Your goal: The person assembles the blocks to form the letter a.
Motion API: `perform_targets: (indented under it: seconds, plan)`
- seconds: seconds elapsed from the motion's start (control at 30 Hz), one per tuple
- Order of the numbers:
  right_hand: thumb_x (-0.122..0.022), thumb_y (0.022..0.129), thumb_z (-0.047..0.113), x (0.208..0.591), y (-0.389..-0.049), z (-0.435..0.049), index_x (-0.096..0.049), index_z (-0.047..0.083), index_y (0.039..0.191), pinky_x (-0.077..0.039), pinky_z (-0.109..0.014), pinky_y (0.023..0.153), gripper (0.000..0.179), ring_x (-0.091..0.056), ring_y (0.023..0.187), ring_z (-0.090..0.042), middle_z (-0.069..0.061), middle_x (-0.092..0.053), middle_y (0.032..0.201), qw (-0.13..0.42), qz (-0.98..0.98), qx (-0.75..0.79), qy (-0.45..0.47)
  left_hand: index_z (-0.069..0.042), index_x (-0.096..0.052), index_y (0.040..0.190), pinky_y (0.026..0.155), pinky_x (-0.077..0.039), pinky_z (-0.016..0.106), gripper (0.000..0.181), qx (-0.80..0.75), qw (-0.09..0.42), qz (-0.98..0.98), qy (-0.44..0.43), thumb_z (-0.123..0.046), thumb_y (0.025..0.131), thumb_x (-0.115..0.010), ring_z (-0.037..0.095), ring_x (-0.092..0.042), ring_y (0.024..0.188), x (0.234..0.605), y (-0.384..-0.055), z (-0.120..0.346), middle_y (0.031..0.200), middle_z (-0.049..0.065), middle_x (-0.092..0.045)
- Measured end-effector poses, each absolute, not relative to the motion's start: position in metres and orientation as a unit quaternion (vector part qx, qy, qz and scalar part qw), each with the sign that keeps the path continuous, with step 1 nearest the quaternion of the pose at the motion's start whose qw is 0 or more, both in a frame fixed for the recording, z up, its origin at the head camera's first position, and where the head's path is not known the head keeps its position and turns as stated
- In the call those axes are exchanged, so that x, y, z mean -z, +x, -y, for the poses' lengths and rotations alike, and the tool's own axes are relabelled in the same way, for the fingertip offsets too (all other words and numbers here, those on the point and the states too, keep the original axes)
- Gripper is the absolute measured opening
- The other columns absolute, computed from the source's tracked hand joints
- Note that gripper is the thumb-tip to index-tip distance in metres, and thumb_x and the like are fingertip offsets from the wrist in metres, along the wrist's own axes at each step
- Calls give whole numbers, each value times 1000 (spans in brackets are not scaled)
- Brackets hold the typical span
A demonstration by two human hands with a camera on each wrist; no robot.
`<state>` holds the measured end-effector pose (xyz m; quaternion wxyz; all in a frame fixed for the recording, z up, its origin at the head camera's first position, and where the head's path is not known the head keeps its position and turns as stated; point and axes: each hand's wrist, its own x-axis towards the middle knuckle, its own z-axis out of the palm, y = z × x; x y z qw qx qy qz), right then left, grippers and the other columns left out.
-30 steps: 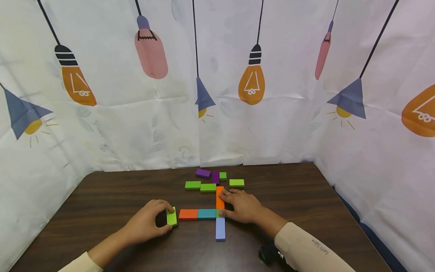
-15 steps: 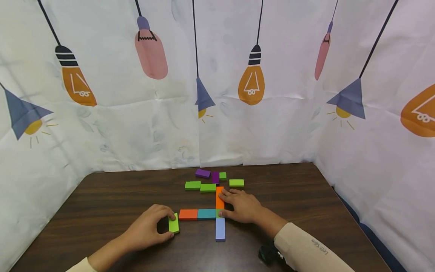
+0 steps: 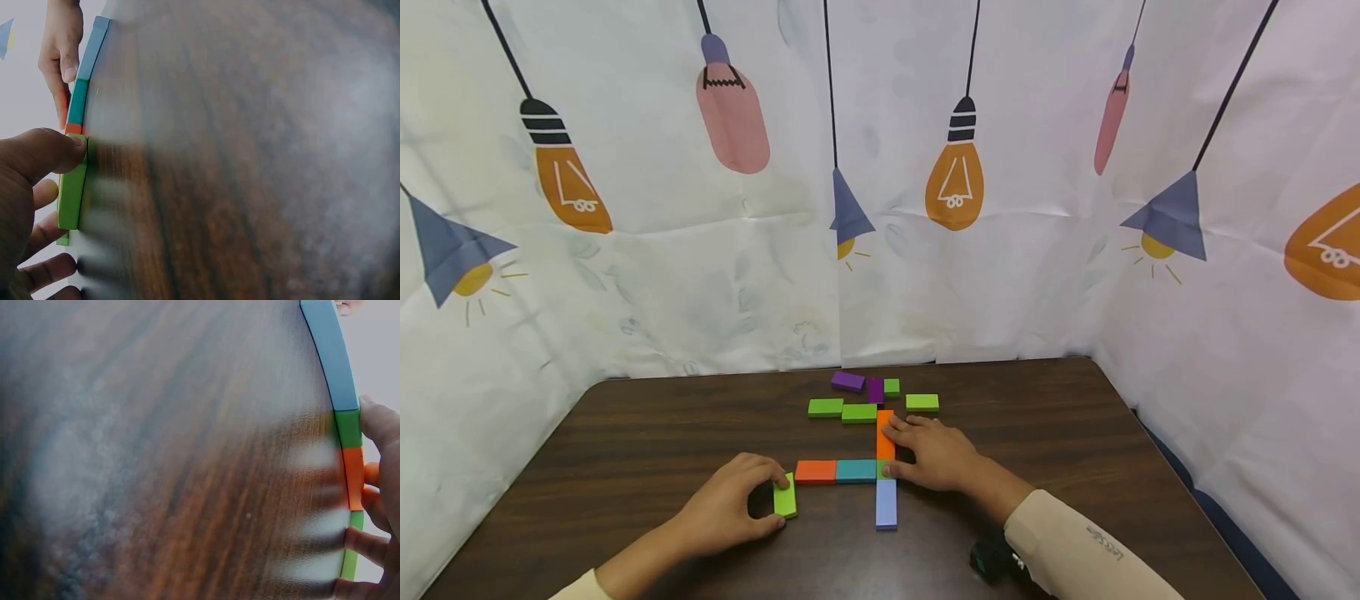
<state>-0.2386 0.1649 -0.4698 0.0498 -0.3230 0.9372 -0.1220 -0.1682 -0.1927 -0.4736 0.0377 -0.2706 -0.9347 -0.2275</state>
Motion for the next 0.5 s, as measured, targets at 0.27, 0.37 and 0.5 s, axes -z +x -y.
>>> perform_targets:
  seconds: [0.27, 0.37, 0.5]
  plan:
    - [-53, 99, 65, 470, -239, -165, -46, 23, 156, -47, -65, 97, 72, -38, 146, -30, 3, -40, 160, 46, -937, 117, -326, -30, -67, 104, 96, -46, 54, 35, 225, 39, 935, -270, -36, 78, -89, 18, -55, 116, 475, -168, 192, 118, -13, -63]
    - [-53, 99, 65, 469, -239, -165, -46, 23, 157, -47, -66, 96, 72, -38, 146, -29, 3, -40, 160, 47, -937, 116, -325, -30, -67, 104, 97, -46, 54, 35, 225, 39, 935, -270, -36, 77, -89, 18, -55, 116, 475, -167, 192, 117, -13, -63]
    - [-53, 99, 65, 469, -239, -165, -46, 23, 156, -45, -66, 99, 72, -39, 146, -30, 3, -40, 160, 47, -937, 117, -327, -30, -67, 105, 98, -46, 55, 36, 227, 33, 935, -272, -41, 78, -88, 18, -54, 117, 474, -167, 193, 118, -14, -62]
